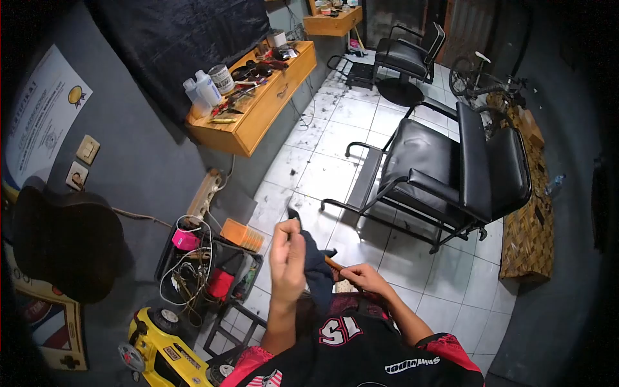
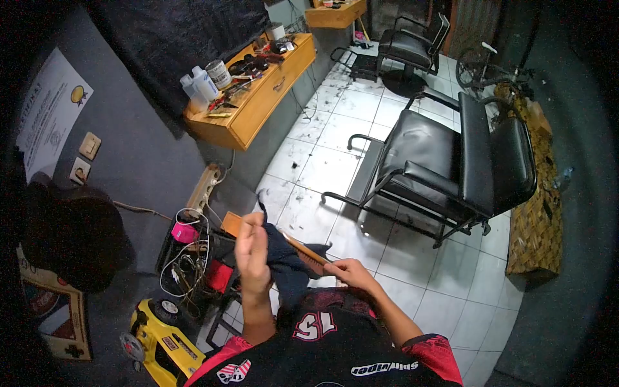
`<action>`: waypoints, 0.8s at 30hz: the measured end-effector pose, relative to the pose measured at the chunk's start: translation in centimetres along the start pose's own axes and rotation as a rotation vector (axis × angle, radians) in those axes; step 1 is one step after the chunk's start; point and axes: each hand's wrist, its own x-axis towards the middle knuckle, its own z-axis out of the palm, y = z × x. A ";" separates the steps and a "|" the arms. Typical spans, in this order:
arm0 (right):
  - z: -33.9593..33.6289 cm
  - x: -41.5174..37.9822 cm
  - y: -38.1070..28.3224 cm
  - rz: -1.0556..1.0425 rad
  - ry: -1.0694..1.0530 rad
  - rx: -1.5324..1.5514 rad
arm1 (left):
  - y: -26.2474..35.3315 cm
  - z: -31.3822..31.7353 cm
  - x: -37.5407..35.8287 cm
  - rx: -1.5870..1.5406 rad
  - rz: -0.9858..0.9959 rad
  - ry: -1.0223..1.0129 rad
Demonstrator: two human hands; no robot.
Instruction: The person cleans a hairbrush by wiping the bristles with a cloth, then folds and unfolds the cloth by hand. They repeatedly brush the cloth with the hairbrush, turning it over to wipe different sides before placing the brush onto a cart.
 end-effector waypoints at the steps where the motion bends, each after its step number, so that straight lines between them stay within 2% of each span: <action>1: -0.5 0.5 2.1 0.113 0.015 -0.208 | 0.6 -0.3 0.0 -0.018 0.030 0.046; 3: -0.9 1.5 9.4 0.309 0.057 -0.699 | 2.0 -0.1 -0.1 -0.068 0.114 0.137; 4: -1.2 0.5 10.4 0.351 0.087 -0.772 | 1.2 -1.2 -0.1 -0.042 0.177 0.142; 5: -1.7 0.1 10.8 0.388 0.118 -0.847 | 1.9 -1.1 -0.3 -0.054 0.157 0.128; 8: -2.4 -0.4 10.8 0.369 0.220 -0.598 | 2.8 -1.3 -0.4 0.023 0.021 0.095; 9: -2.5 0.0 11.1 0.301 0.287 -0.582 | 2.1 -1.0 -0.3 -0.048 -0.057 0.115; 12: -2.5 0.4 5.2 0.121 0.370 -0.027 | 1.0 -0.7 -0.4 -0.037 -0.178 0.034; 13: -2.4 0.0 2.2 0.035 0.298 0.268 | 0.5 -0.4 -0.3 0.038 -0.137 0.006; 14: -2.2 -0.7 -1.0 -0.052 0.220 0.563 | 0.7 -0.1 -0.4 0.008 -0.213 -0.021; 16: -1.4 -2.0 -4.7 -0.251 0.198 0.650 | 0.6 0.2 -0.4 0.028 -0.249 -0.074; 18: -1.2 -2.5 -5.8 -0.260 0.094 0.625 | 0.3 0.2 -0.2 0.056 -0.219 -0.142; 19: -0.8 -2.0 -4.4 -0.380 0.063 0.553 | 0.3 0.2 -0.2 0.070 -0.202 -0.175; 22: -0.6 -1.0 -2.6 -0.080 -0.111 0.409 | 0.7 0.6 -0.5 0.011 -0.093 -0.116; 24: -0.5 0.2 1.5 0.054 -0.015 -0.054 | 1.5 0.1 -0.5 0.007 -0.038 -0.119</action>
